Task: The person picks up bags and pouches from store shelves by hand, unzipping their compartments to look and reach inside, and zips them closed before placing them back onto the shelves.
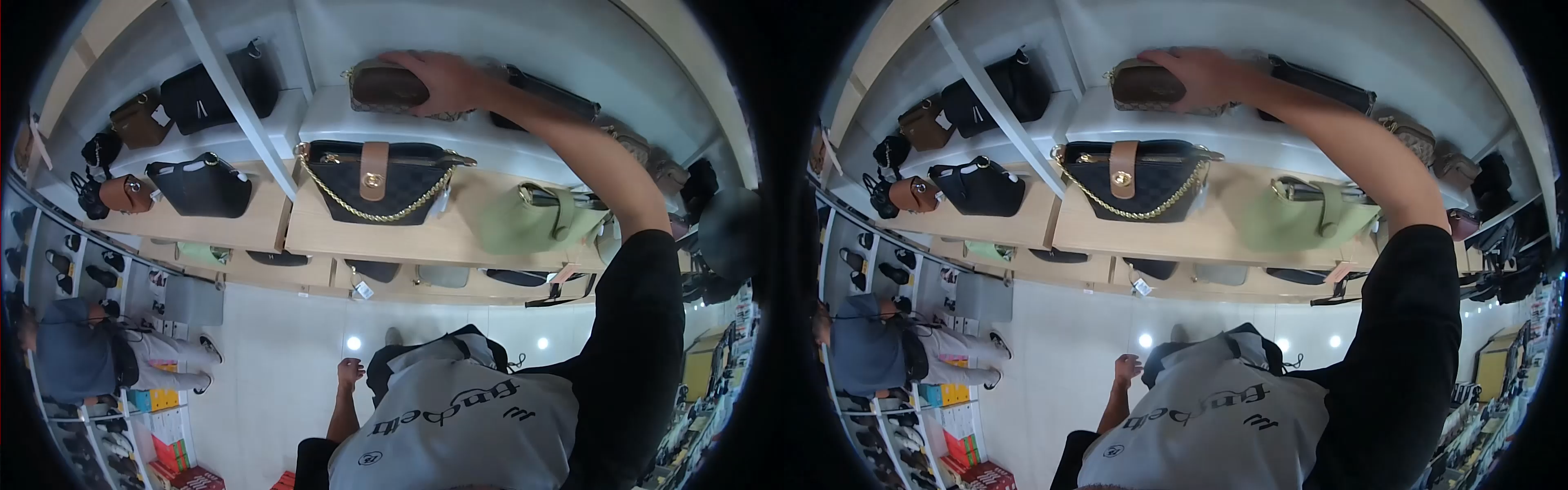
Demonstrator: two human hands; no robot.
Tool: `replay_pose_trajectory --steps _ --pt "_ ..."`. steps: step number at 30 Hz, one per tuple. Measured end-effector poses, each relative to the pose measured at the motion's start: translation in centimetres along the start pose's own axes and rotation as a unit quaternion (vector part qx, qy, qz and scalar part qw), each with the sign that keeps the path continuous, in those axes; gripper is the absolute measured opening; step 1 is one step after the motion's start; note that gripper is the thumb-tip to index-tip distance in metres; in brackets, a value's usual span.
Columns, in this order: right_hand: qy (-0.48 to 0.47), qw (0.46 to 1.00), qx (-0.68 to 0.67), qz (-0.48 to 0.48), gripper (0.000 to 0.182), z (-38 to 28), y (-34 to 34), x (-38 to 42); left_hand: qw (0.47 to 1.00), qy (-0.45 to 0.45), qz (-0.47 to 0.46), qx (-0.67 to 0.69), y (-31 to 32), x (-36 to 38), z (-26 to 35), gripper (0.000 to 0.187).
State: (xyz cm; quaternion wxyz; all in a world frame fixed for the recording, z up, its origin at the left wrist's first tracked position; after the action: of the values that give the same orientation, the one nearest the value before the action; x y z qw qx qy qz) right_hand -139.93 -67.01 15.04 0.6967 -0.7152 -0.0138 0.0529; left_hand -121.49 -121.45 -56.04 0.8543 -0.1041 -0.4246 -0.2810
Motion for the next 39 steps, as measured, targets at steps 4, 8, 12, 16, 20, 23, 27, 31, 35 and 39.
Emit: replay_pose_trajectory --steps 4,8,12,16,20,23,27,31,35,39 --pt "0.048 0.995 0.047 0.076 0.099 -1.1 -2.4 0.8 0.997 0.074 -0.01 0.012 2.4 -1.2 4.1 0.026" --pt "0.13 0.976 0.079 0.157 0.099 -2.0 -8.2 3.7 0.972 0.222 -0.082 0.011 7.5 1.4 13.8 0.018" --pt "0.086 0.974 0.121 0.171 0.096 -10.0 -14.3 11.3 0.924 0.356 -0.136 0.025 12.8 8.7 26.4 0.011" --pt "0.095 0.982 0.033 0.159 0.088 -14.2 -15.3 20.9 0.872 0.459 -0.168 0.002 17.6 19.3 36.0 0.009" --pt "0.025 0.978 -0.066 0.198 0.094 -17.1 -12.8 30.8 0.803 0.565 -0.191 0.002 22.8 30.8 41.2 0.018" --pt "0.009 0.951 -0.254 0.178 0.104 -19.7 -8.9 36.6 0.691 0.628 -0.346 0.093 29.4 39.2 42.0 0.058" --pt "0.121 0.883 -0.412 0.191 0.097 -21.9 -0.8 44.2 0.744 0.492 -0.396 0.217 35.7 42.2 36.7 0.061" --pt "0.172 0.913 -0.266 0.258 0.084 -22.8 3.9 50.9 0.814 0.474 -0.255 0.218 37.5 45.0 30.6 0.053" --pt "0.187 0.879 -0.313 0.307 0.053 -24.9 6.7 55.4 0.831 0.504 -0.196 0.132 36.3 46.7 27.2 0.051" --pt "0.241 0.746 -0.536 0.313 0.04 -24.2 9.0 59.7 0.84 0.436 -0.268 0.179 34.8 46.8 24.3 0.061"
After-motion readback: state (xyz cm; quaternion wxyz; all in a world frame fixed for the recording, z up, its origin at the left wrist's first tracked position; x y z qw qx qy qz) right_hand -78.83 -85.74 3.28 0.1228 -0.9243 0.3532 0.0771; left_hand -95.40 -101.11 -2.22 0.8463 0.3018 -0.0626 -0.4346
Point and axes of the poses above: each hand's wrist, its own x-axis away from the middle knuckle, its own y-axis out of the palm, z = x × y, the point moved 9 cm from there along -x, towards the middle knuckle, and after that the axes turned 10 degrees about -z, right-handed, at the moved point
